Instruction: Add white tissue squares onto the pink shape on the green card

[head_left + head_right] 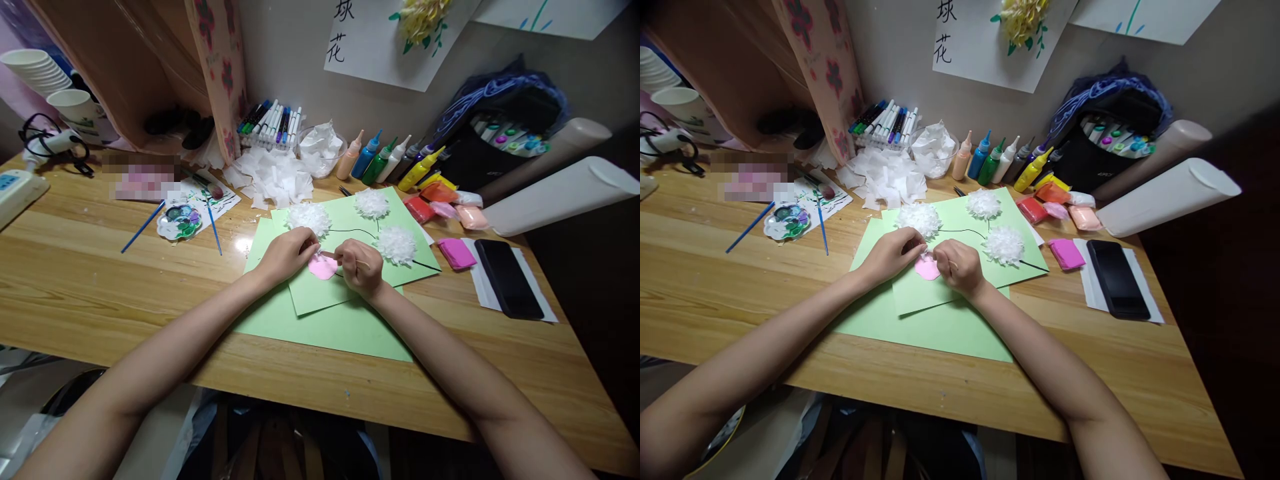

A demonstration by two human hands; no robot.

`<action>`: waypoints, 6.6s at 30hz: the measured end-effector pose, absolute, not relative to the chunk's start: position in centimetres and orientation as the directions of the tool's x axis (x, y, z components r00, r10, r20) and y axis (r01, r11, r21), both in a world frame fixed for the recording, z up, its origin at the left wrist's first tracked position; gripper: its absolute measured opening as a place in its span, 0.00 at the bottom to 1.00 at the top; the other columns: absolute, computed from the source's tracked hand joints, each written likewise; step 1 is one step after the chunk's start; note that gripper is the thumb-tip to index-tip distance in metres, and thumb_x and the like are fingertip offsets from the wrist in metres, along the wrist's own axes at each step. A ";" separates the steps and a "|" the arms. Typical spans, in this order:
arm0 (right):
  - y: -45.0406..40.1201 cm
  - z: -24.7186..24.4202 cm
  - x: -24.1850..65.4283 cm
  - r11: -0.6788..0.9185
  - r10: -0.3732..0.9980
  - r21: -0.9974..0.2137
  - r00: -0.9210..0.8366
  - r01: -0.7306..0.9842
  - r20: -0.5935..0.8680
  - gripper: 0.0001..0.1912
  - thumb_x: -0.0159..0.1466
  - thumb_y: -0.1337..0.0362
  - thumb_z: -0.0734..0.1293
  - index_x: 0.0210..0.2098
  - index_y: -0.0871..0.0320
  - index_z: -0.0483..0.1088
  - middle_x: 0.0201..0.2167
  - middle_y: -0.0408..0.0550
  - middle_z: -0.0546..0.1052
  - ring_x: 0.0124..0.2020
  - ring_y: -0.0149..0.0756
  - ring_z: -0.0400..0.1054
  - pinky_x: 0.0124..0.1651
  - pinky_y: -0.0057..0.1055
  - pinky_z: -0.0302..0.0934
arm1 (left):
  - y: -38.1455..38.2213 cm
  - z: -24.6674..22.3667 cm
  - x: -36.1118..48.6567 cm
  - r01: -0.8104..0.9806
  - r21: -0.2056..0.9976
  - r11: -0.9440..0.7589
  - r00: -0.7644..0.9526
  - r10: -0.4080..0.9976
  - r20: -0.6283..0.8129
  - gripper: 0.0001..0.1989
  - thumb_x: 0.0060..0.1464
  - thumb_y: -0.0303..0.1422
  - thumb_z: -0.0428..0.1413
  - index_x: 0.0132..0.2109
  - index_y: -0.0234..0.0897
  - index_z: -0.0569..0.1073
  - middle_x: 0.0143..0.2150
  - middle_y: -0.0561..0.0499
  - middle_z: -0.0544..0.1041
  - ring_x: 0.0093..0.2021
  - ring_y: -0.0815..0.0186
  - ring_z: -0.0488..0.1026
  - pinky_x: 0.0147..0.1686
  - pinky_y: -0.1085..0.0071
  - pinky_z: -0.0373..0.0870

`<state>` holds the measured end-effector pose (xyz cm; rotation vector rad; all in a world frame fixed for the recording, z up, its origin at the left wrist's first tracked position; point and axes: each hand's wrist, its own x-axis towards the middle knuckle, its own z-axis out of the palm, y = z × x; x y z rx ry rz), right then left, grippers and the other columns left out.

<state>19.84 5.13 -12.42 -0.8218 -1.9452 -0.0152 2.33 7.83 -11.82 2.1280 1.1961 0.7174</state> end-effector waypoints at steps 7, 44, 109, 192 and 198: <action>5.8 -12.2 19.4 0.470 0.819 -0.695 0.026 0.544 0.573 0.21 0.71 0.60 0.52 0.23 0.56 0.61 0.15 0.39 0.65 0.15 0.26 0.61 0.21 0.25 0.55 | 7.8 -11.7 2.3 0.543 0.729 -0.416 0.468 0.871 0.149 0.04 0.57 0.29 0.52 0.36 0.36 0.71 0.32 0.51 0.74 0.31 0.69 0.67 0.32 0.71 0.61; 4.8 -12.7 19.5 0.590 0.704 -0.558 -0.035 0.583 0.709 0.25 0.71 0.57 0.50 0.20 0.55 0.63 0.15 0.43 0.69 0.16 0.29 0.63 0.20 0.28 0.56 | 7.4 -11.7 2.4 0.531 0.790 -0.306 0.374 0.921 0.105 0.06 0.54 0.28 0.52 0.35 0.35 0.74 0.32 0.51 0.77 0.32 0.68 0.71 0.32 0.72 0.65; 5.5 -10.7 20.4 0.456 0.848 -0.873 0.213 0.175 0.486 0.26 0.68 0.49 0.54 0.20 0.57 0.64 0.15 0.41 0.67 0.14 0.27 0.59 0.18 0.26 0.53 | 7.0 -10.4 2.2 0.595 0.754 -0.277 0.350 0.934 0.067 0.11 0.60 0.33 0.47 0.33 0.37 0.71 0.30 0.51 0.76 0.30 0.66 0.70 0.31 0.71 0.61; 3.3 -12.5 20.1 0.737 0.673 -0.410 -0.525 0.538 0.521 0.12 0.57 0.79 0.60 0.31 0.55 0.61 0.31 0.49 0.74 0.36 0.40 0.69 0.35 0.35 0.66 | 6.9 -9.2 0.5 0.729 0.404 -0.553 0.545 0.825 0.147 0.07 0.52 0.32 0.54 0.39 0.39 0.74 0.40 0.47 0.70 0.40 0.62 0.66 0.35 0.68 0.61; 3.5 -12.6 20.1 0.700 0.712 -0.454 -0.497 0.551 0.495 0.14 0.57 0.81 0.59 0.30 0.54 0.59 0.28 0.46 0.71 0.33 0.38 0.66 0.35 0.34 0.62 | 7.1 -9.2 1.1 0.726 0.301 -0.618 0.604 0.782 0.150 0.07 0.53 0.29 0.52 0.34 0.38 0.75 0.40 0.46 0.70 0.40 0.61 0.64 0.36 0.65 0.61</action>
